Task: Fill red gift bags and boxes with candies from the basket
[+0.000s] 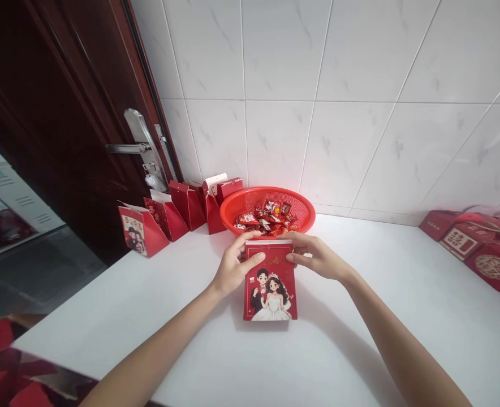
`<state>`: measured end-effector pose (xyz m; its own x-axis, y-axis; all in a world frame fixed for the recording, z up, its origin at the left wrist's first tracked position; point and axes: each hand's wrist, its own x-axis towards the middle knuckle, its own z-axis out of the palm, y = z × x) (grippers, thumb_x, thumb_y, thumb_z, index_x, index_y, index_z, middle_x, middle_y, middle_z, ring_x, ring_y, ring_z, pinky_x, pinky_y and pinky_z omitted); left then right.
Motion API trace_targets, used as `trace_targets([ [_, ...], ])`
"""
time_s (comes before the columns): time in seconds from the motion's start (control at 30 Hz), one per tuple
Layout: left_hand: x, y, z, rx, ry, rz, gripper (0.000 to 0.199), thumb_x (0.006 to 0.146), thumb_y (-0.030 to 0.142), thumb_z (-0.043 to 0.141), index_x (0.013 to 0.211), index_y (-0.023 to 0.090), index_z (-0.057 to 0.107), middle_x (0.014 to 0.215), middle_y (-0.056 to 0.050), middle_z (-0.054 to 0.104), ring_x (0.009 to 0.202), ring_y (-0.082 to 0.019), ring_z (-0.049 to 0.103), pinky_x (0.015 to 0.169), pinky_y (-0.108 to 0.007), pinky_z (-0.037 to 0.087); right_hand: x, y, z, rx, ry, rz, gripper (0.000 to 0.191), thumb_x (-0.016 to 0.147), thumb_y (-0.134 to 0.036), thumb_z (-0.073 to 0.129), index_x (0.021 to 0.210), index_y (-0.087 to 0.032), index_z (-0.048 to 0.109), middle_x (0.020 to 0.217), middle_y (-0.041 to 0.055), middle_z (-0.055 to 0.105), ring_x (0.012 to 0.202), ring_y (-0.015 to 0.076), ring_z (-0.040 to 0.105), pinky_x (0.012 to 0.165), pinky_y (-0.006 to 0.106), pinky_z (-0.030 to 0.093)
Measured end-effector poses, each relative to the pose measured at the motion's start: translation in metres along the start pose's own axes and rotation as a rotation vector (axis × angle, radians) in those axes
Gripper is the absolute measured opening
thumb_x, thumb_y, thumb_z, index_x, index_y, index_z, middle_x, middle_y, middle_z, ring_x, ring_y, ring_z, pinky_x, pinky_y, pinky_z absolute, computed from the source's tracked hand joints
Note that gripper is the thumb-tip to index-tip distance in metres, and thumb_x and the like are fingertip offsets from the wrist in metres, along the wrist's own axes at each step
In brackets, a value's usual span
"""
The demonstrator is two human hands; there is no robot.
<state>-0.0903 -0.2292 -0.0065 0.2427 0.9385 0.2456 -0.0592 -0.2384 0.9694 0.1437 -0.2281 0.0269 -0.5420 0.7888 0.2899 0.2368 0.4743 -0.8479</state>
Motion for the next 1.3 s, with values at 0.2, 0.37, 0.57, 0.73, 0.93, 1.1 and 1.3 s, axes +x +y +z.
trace_targets([
  [0.2, -0.001, -0.004, -0.001, 0.167, 0.035, 0.101, 0.025, 0.078, 0.04, 0.075, 0.087, 0.017, 0.068, 0.089, -0.004, 0.074, 0.082, -0.02, 0.069, 0.079, -0.031, 0.056, 0.001, 0.008, 0.004, 0.059, 0.038, 0.031, 0.031, 0.085, -0.041, 0.07, 0.105, -0.018, 0.076, 0.1, 0.0083, 0.076, 0.077, 0.0185, 0.067, 0.078, 0.038, 0.057],
  [0.37, 0.0, -0.004, -0.004, 0.224, 0.041, 0.132, 0.022, 0.077, 0.038, 0.075, 0.078, 0.017, 0.07, 0.084, -0.004, 0.074, 0.081, -0.019, 0.068, 0.077, -0.03, 0.055, 0.0, 0.009, 0.006, 0.047, 0.047, 0.024, 0.03, 0.083, -0.046, 0.073, 0.092, -0.018, 0.078, 0.09, 0.0076, 0.075, 0.079, 0.0192, 0.066, 0.076, 0.035, 0.055],
  [0.57, -0.002, -0.003, -0.003, 0.248, 0.031, 0.144, 0.023, 0.078, 0.04, 0.074, 0.077, 0.018, 0.069, 0.083, -0.004, 0.074, 0.08, -0.019, 0.067, 0.073, -0.029, 0.054, 0.002, 0.004, 0.011, 0.267, 0.166, 0.056, 0.037, 0.078, -0.05, 0.077, 0.075, -0.02, 0.056, 0.07, -0.001, 0.06, 0.064, 0.0133, 0.056, 0.064, 0.03, 0.05],
  [0.73, -0.005, -0.006, -0.004, 0.261, 0.015, 0.188, 0.02, 0.082, 0.038, 0.072, 0.084, 0.019, 0.07, 0.09, -0.004, 0.075, 0.087, -0.02, 0.069, 0.08, -0.03, 0.055, 0.005, 0.005, 0.017, 0.245, 0.193, 0.12, 0.042, 0.081, -0.058, 0.072, 0.092, -0.02, 0.058, 0.066, -0.002, 0.06, 0.057, 0.0127, 0.055, 0.056, 0.028, 0.048],
  [0.93, -0.007, -0.006, -0.002, 0.13, 0.029, 0.104, 0.058, 0.08, 0.043, 0.076, 0.129, 0.02, 0.059, 0.119, -0.008, 0.071, 0.1, -0.023, 0.069, 0.084, -0.032, 0.056, 0.005, 0.006, 0.019, 0.129, 0.141, 0.091, 0.046, 0.085, -0.062, 0.065, 0.08, -0.016, 0.063, 0.071, 0.0035, 0.064, 0.061, 0.014, 0.058, 0.058, 0.029, 0.052],
  [1.1, -0.005, -0.003, 0.0, 0.114, 0.033, 0.028, 0.041, 0.084, 0.052, 0.069, 0.101, 0.015, 0.069, 0.09, -0.005, 0.073, 0.08, -0.019, 0.066, 0.072, -0.028, 0.052, 0.003, 0.003, 0.018, 0.045, 0.145, 0.066, 0.044, 0.088, -0.06, 0.062, 0.082, -0.017, 0.065, 0.075, 0.0046, 0.066, 0.062, 0.0152, 0.06, 0.061, 0.03, 0.053],
  [1.3, -0.007, -0.004, -0.001, 0.159, 0.013, 0.042, 0.039, 0.086, 0.055, 0.065, 0.086, 0.016, 0.07, 0.08, -0.003, 0.071, 0.074, -0.018, 0.063, 0.067, -0.026, 0.05, 0.002, 0.007, 0.024, -0.014, 0.15, 0.049, 0.043, 0.091, -0.059, 0.057, 0.085, -0.017, 0.062, 0.074, 0.004, 0.066, 0.064, 0.0164, 0.06, 0.057, 0.028, 0.048],
])
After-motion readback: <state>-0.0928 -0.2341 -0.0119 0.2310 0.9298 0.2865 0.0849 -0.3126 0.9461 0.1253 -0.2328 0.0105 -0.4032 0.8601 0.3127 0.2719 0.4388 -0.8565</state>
